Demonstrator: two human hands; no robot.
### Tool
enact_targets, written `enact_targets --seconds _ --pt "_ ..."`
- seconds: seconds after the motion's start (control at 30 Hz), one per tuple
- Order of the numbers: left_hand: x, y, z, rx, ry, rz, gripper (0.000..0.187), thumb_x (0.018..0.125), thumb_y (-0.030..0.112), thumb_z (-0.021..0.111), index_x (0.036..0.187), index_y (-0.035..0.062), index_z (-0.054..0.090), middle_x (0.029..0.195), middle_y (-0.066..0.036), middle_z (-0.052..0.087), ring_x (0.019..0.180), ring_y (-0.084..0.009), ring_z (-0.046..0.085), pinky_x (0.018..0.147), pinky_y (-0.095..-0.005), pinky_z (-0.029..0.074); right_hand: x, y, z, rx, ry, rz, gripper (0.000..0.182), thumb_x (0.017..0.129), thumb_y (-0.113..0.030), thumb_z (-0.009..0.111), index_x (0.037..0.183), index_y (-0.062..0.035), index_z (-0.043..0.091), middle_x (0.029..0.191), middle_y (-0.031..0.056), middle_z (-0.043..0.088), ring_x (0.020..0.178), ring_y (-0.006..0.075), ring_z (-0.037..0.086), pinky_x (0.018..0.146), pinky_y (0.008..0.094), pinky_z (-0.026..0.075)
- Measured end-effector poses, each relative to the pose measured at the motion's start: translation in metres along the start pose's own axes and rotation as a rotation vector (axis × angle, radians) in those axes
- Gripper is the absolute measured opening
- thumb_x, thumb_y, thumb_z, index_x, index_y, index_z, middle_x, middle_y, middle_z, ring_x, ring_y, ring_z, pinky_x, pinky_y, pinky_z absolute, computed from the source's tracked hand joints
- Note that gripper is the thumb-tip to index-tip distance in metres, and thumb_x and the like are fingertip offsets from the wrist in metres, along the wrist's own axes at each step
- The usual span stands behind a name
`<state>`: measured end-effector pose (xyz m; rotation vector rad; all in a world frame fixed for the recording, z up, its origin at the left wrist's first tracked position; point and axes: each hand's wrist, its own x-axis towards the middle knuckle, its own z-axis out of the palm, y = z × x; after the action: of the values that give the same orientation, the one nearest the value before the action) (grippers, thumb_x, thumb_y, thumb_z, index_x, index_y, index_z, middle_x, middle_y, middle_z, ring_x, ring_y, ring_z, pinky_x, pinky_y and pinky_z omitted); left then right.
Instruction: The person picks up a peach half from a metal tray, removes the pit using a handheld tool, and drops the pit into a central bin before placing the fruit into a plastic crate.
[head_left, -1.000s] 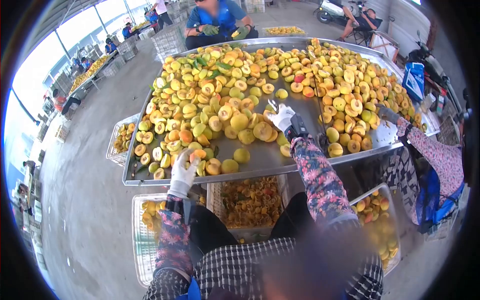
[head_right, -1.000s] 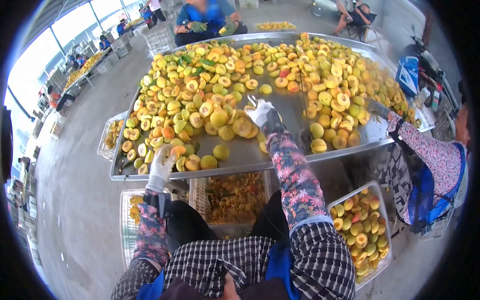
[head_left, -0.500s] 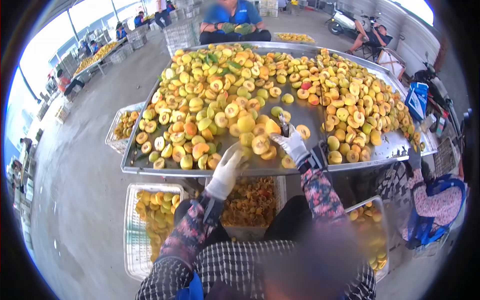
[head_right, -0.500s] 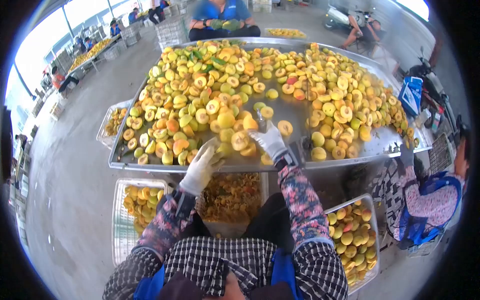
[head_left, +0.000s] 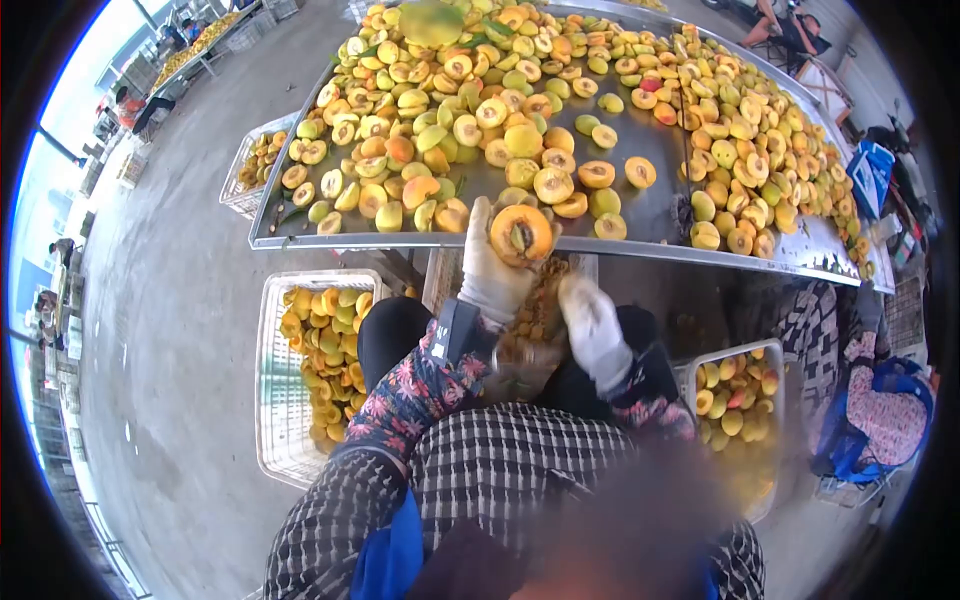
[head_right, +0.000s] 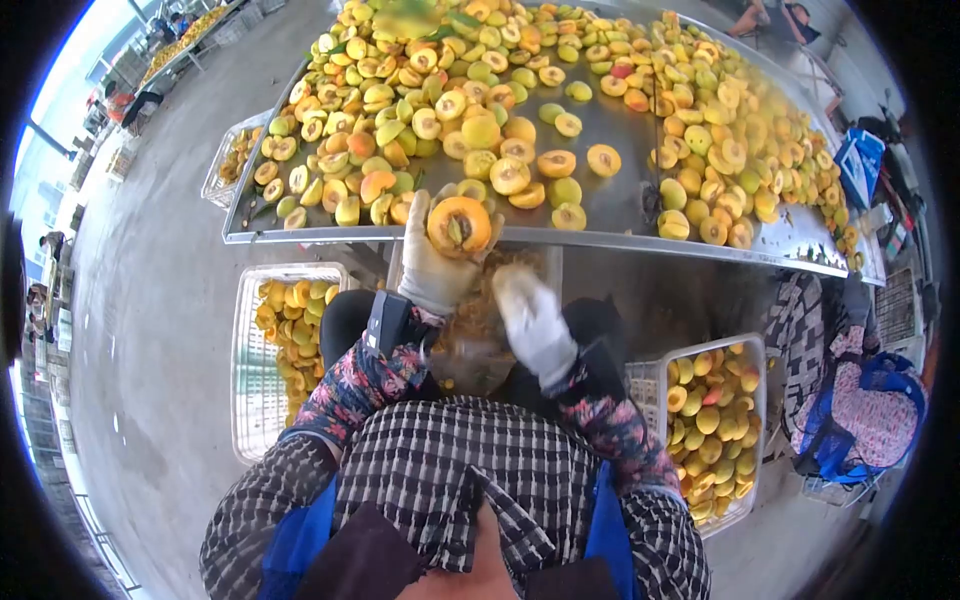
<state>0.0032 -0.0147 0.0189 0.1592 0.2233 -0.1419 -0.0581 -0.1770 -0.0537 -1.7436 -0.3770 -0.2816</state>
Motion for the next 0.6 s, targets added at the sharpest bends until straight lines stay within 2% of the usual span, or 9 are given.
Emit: enact_targets --seconds 0.07,0.17,0.2,0.27,0.33,0.37,0.43,0.47,0.6 --pt "0.001 0.010 -0.001 0.004 -0.015 -0.024 0.036 0.095 0.047 0.050 0.109 0.0135 0.056 0.115 -0.010 0.060 0.107 -0.0323 0.058 0.098 -0.0547 0.045 -0.035 -0.014 0.003 0.368 -0.199 0.084 0.030 0.099 -0.017 0.052 0.121 0.0030 0.055 0.119 0.0173 0.062 0.109 0.0194 0.059 0.092 0.0305 0.048" --pt "-0.009 0.021 -0.002 0.074 -0.007 -0.042 0.036 0.096 0.045 0.050 0.112 0.0126 0.055 0.116 -0.012 0.059 0.111 -0.0335 0.056 0.097 -0.0580 0.044 -0.033 -0.026 -0.018 0.823 -0.930 0.916 0.064 0.099 -0.049 0.044 0.135 0.0037 0.042 0.135 0.0156 0.050 0.122 0.0222 0.050 0.101 0.0332 0.042" --pt "-0.010 0.024 -0.003 0.104 -0.015 -0.055 0.035 0.096 0.042 0.050 0.112 0.0120 0.055 0.116 -0.012 0.059 0.112 -0.0336 0.056 0.097 -0.0582 0.044 -0.047 -0.013 -0.016 0.724 -1.023 0.782 0.081 0.093 -0.064 0.039 0.138 0.0043 0.039 0.136 0.0153 0.049 0.125 0.0216 0.047 0.102 0.0335 0.041" --pt "-0.012 0.027 -0.009 0.162 -0.030 -0.096 0.033 0.096 0.038 0.051 0.114 0.0108 0.054 0.116 -0.012 0.059 0.113 -0.0337 0.055 0.097 -0.0586 0.043 -0.057 -0.013 -0.016 0.632 -0.900 0.579 0.057 0.102 -0.046 0.038 0.131 0.0022 0.048 0.108 0.0107 0.063 0.099 0.0207 0.058 0.091 0.0319 0.045" --pt "-0.011 0.027 -0.022 0.185 -0.106 -0.122 0.031 0.095 0.032 0.051 0.116 0.0095 0.053 0.117 -0.013 0.058 0.112 -0.0333 0.055 0.097 -0.0555 0.044 -0.040 -0.022 -0.027 0.814 -0.849 0.733 0.076 0.093 -0.054 0.052 0.139 0.0039 0.037 0.103 0.0074 0.062 0.076 0.0111 0.058 0.061 0.0243 0.046" --pt "-0.010 0.026 -0.029 0.197 -0.143 -0.133 0.031 0.094 0.029 0.051 0.118 0.0088 0.053 0.118 -0.013 0.058 0.112 -0.0330 0.056 0.097 -0.0540 0.044 -0.021 -0.050 -0.027 0.782 -0.672 0.657 0.044 0.095 -0.031 0.056 0.127 -0.0012 0.050 0.075 0.0013 0.058 0.058 0.0079 0.050 0.054 0.0200 0.041" --pt "-0.008 0.019 -0.040 0.247 -0.093 -0.057 0.032 0.093 0.025 0.051 0.121 0.0078 0.052 0.118 -0.013 0.058 0.112 -0.0323 0.056 0.097 -0.0502 0.045 0.010 -0.058 -0.018 0.504 -0.306 0.583 0.040 0.086 -0.009 0.068 0.123 -0.0039 0.054 0.075 -0.0015 0.058 0.057 0.0060 0.051 0.049 0.0202 0.039" --pt "-0.006 0.015 -0.042 0.273 -0.072 -0.022 0.034 0.093 0.023 0.051 0.123 0.0073 0.051 0.118 -0.013 0.058 0.111 -0.0320 0.056 0.097 -0.0482 0.045 0.027 -0.062 -0.012 0.265 -0.191 0.392 0.041 0.083 -0.011 0.072 0.119 -0.0037 0.057 0.075 -0.0020 0.059 0.058 0.0064 0.053 0.051 0.0215 0.041" --pt "-0.005 0.005 -0.040 0.340 -0.184 -0.001 0.035 0.094 0.016 0.048 0.126 0.0033 0.046 0.119 -0.014 0.056 0.111 -0.0257 0.056 0.097 -0.0402 0.046 0.064 -0.060 0.004 -0.335 -0.222 0.005 0.037 0.084 -0.013 0.071 0.116 0.0007 0.057 0.080 -0.0002 0.062 0.069 0.0048 0.055 0.060 0.0226 0.045"
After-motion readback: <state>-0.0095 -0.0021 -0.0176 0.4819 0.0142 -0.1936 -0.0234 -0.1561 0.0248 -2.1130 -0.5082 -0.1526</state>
